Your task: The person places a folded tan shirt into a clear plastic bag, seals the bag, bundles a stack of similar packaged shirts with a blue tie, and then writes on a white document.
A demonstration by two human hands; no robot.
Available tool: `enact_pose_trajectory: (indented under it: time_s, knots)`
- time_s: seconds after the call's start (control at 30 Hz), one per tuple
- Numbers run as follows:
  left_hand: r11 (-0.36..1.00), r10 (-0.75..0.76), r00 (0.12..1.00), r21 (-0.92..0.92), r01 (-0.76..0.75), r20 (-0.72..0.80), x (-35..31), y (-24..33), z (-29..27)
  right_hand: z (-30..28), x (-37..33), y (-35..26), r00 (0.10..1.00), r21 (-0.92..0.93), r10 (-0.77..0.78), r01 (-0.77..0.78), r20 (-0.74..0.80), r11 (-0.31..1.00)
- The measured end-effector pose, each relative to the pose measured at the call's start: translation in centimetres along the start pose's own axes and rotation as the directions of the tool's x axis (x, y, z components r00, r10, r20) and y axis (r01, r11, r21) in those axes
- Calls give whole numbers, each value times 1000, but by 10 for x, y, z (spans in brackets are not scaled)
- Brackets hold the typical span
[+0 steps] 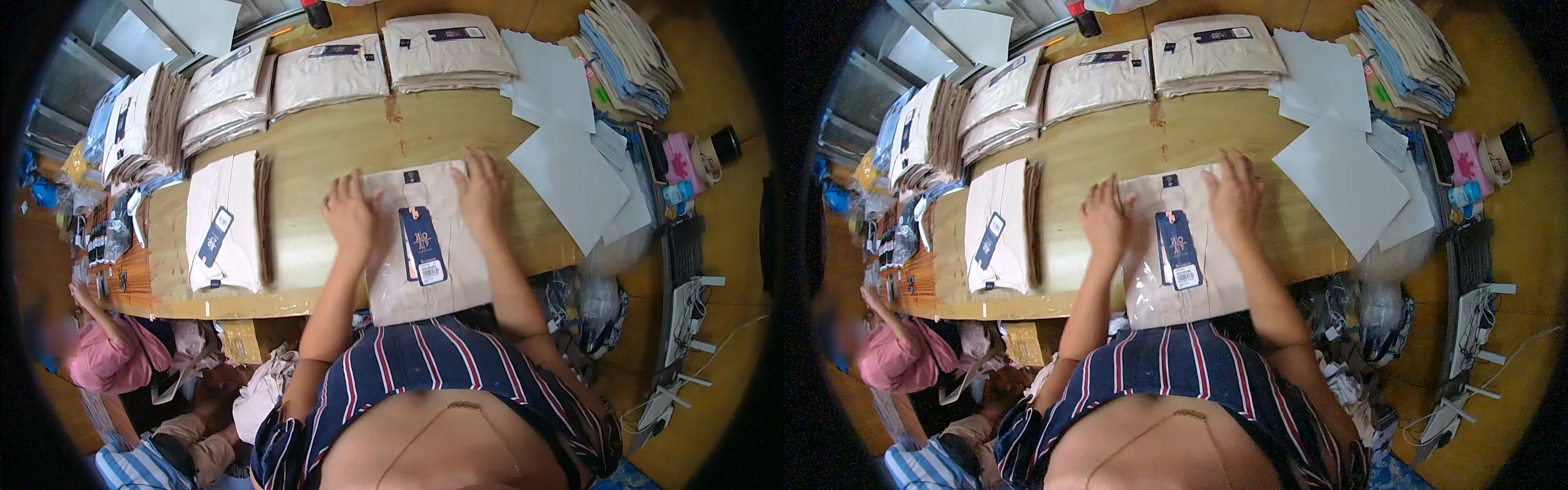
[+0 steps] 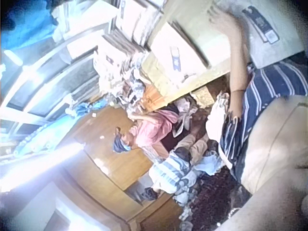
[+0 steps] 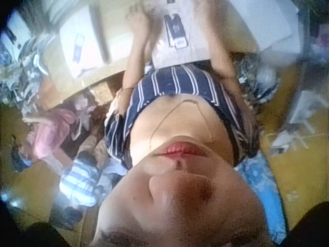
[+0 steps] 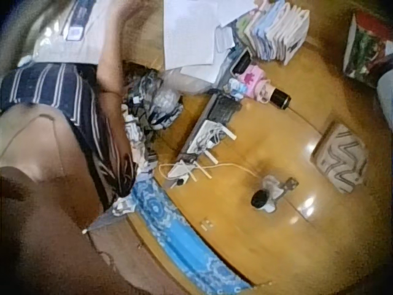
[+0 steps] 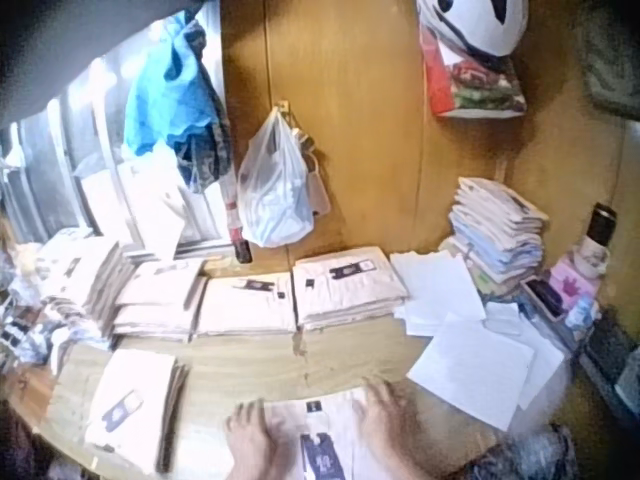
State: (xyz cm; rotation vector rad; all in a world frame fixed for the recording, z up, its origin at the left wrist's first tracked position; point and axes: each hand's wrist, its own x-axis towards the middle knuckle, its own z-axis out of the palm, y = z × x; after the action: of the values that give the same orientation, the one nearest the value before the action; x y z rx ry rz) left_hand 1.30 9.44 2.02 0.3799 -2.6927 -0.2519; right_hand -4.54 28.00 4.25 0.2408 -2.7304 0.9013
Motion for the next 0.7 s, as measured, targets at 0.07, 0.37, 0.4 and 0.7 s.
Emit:
enact_pose_trajectory:
  time_s: [0.07, 0.37, 0.4, 0.7]
  knots:
    - [999, 13, 994, 39, -17, 112, -7, 35, 6, 17, -3, -26, 998, -188, -69, 66, -7, 980]
    - [995, -89, 929, -3, 97, 359, -15, 57, 20, 55, -12, -14, 972, -345, 31, 54, 234, 937]
    - [995, -91, 923, 4, 97, 374, -15, 57, 20, 55, -10, -14, 968, -341, 44, 45, 248, 939]
    - [994, -100, 895, 6, 109, 434, -6, 57, 23, 55, -1, -16, 935, -346, 95, 31, 341, 938]
